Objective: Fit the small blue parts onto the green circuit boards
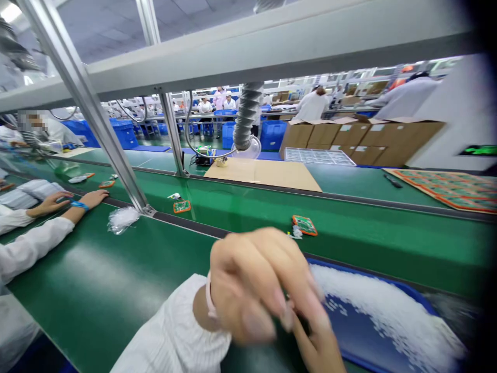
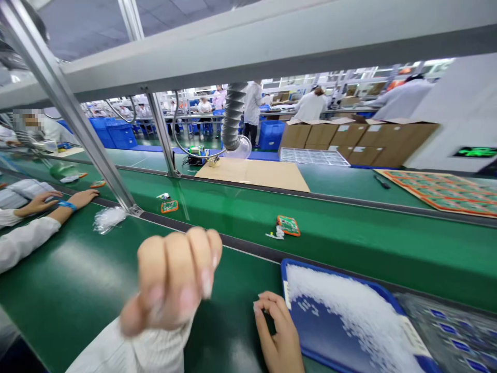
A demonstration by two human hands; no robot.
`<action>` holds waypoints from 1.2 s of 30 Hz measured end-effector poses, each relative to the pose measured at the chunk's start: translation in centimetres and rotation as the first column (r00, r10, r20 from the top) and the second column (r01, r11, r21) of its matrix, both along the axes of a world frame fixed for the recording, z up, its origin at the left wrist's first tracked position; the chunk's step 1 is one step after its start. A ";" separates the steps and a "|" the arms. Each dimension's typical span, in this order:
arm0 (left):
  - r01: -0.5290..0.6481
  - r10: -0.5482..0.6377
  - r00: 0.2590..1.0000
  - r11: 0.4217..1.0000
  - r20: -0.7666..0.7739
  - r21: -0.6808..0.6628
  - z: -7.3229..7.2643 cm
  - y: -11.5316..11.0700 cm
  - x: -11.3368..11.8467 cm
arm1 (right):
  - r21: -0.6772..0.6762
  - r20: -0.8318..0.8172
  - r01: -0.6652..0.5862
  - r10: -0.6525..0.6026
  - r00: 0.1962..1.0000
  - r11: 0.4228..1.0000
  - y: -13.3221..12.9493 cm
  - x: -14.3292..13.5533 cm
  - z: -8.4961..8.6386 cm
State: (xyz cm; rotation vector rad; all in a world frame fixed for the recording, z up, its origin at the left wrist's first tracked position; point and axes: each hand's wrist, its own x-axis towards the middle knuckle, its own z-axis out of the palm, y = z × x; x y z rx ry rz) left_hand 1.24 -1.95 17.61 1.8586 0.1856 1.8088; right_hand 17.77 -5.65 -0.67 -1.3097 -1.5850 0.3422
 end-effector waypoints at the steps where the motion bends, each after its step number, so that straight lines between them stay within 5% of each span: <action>1: 0.001 -0.004 0.996 0.999 0.088 0.037 -0.2 1.5 0.8 | -0.009 0.017 -0.006 0.006 1.000 1.000 -0.1 0.3 0.0; 3: -0.075 0.072 0.991 0.997 0.112 0.025 -1.5 5.2 2.8 | -0.016 0.064 -0.002 0.003 0.998 1.000 0.0 1.2 0.1; 6: -0.281 0.251 0.942 0.953 -0.223 -0.115 -5.6 11.0 6.2 | 0.020 0.112 0.076 -0.078 0.991 0.997 0.6 3.4 0.4; 8: -0.431 0.260 0.765 0.886 -0.589 -0.169 -9.5 14.0 8.2 | 0.041 0.116 0.158 -0.162 0.980 0.987 1.2 5.1 0.4; 10: -0.594 0.241 0.481 0.797 -0.843 -0.111 -13.3 16.0 10.0 | 0.040 0.115 0.239 -0.242 0.963 0.970 1.6 6.7 0.1; 12: -0.690 0.243 0.267 0.723 -0.932 -0.009 -16.2 17.1 11.1 | 0.021 0.119 0.292 -0.292 0.949 0.956 2.0 7.9 -0.3; 14: -0.708 0.244 0.175 0.704 -0.954 0.050 -17.8 17.9 11.5 | -0.007 0.121 0.310 -0.306 0.944 0.951 2.1 8.5 -0.7; 19: -0.665 0.201 0.173 0.746 -0.964 0.036 -17.6 20.8 8.4 | -0.058 0.130 0.293 -0.284 0.950 0.954 2.0 8.2 -0.9; 24: -0.748 0.299 0.144 0.657 -0.944 0.094 -16.5 22.5 4.6 | -0.056 0.127 0.278 -0.270 0.955 0.959 1.8 7.9 -0.6; 27: -0.765 0.357 0.120 0.628 -0.926 0.143 -16.8 21.9 5.4 | -0.056 0.136 0.279 -0.270 0.953 0.959 1.8 8.1 -0.7; 31: -0.730 0.302 0.093 0.669 -0.949 0.142 -17.9 21.1 7.3 | -0.076 0.162 0.294 -0.279 0.947 0.953 1.7 8.8 -0.7; 36: -0.712 0.227 0.085 0.695 -0.970 0.101 -18.1 22.7 4.4 | -0.075 0.188 0.305 -0.287 0.939 0.949 1.8 9.6 -0.9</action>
